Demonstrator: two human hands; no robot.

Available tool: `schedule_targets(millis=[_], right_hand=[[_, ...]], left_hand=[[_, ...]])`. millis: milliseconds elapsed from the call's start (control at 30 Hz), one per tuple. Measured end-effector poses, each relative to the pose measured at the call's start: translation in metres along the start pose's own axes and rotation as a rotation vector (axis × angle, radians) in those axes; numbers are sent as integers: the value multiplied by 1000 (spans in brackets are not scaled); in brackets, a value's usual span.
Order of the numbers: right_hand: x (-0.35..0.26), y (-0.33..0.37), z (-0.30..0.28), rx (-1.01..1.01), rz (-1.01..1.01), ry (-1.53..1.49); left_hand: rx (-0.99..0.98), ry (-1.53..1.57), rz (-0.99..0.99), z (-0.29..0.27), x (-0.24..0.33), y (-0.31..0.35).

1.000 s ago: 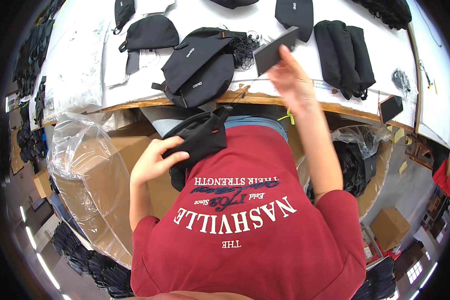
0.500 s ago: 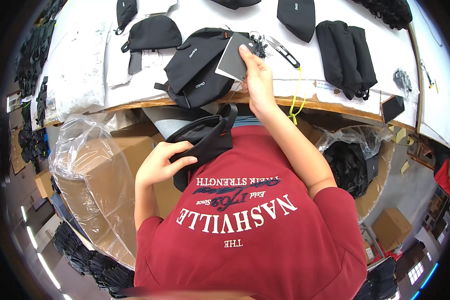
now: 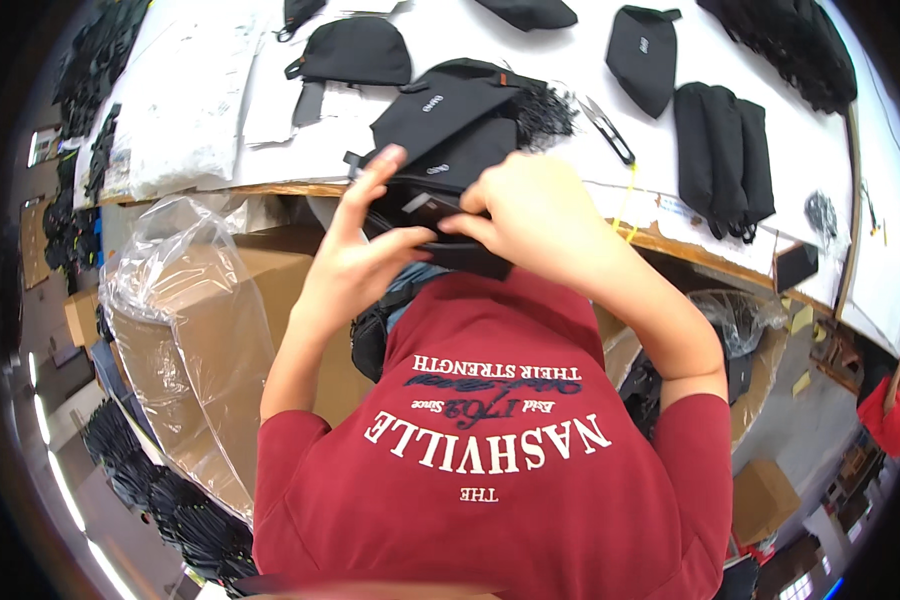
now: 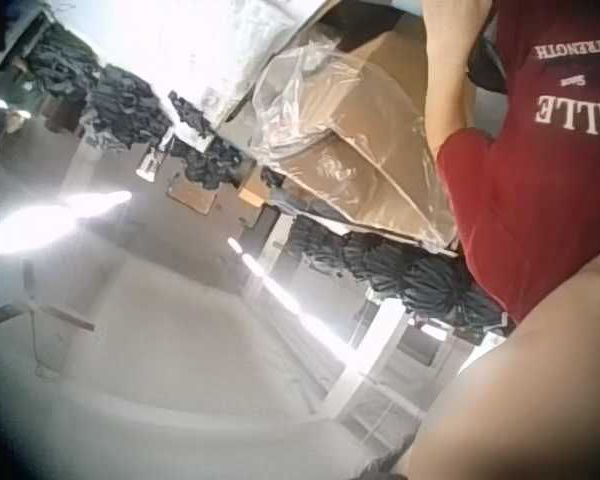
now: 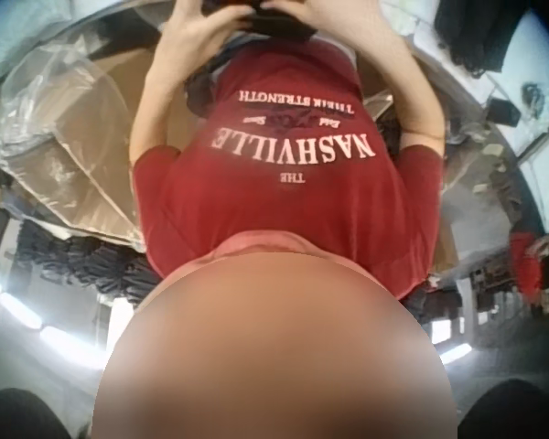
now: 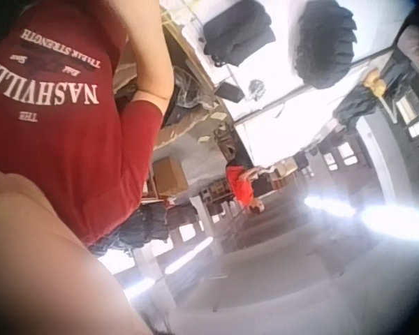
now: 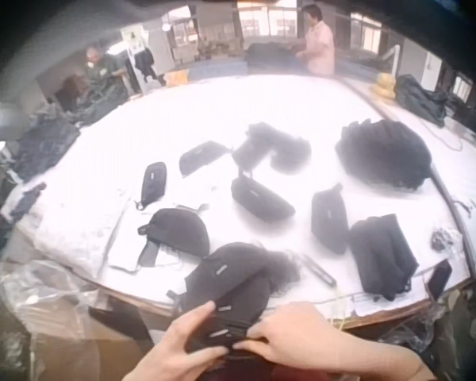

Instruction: Sort and attach tags to black fabric bags in a manufacturing environment.

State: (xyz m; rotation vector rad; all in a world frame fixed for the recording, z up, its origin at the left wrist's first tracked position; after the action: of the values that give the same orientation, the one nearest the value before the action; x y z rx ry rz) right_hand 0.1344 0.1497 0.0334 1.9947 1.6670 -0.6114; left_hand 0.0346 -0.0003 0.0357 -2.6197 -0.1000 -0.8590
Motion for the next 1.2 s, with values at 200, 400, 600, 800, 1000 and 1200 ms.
schedule_targets(millis=[200,400,600,800,1000,1200], right_hand=[[14,15,25,-158,20,-265],[24,28,26,-182,19,-231],[25,33,30,-138,89,-286],[22,37,31,-73,81,-274],[12,43,5,124,-220,-73],[14,30,-31,316,-286,205]], left_hand=[[-336,42,11,22,-15,16],[-117,331,-602,1,-109,-12],[449,-430,-476,-90,-300,-29],[116,-578,-787,-96,-369,-46],[-17,-739,-827,-99,-337,-61],[397,514,-242,-61,-125,-113]])
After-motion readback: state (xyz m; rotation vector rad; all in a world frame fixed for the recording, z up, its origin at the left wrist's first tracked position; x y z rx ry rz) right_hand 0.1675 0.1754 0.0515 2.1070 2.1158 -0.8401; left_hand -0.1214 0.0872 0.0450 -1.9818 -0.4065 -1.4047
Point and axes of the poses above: each hand's wrist, its own y-axis away from the middle knuckle, its own z-axis out of the palm, x = y × z, the point moved 4 cm from there along -y, towards the middle knuckle, and after that the axes turned 3 degrees about -y, right-handed, at the moved point
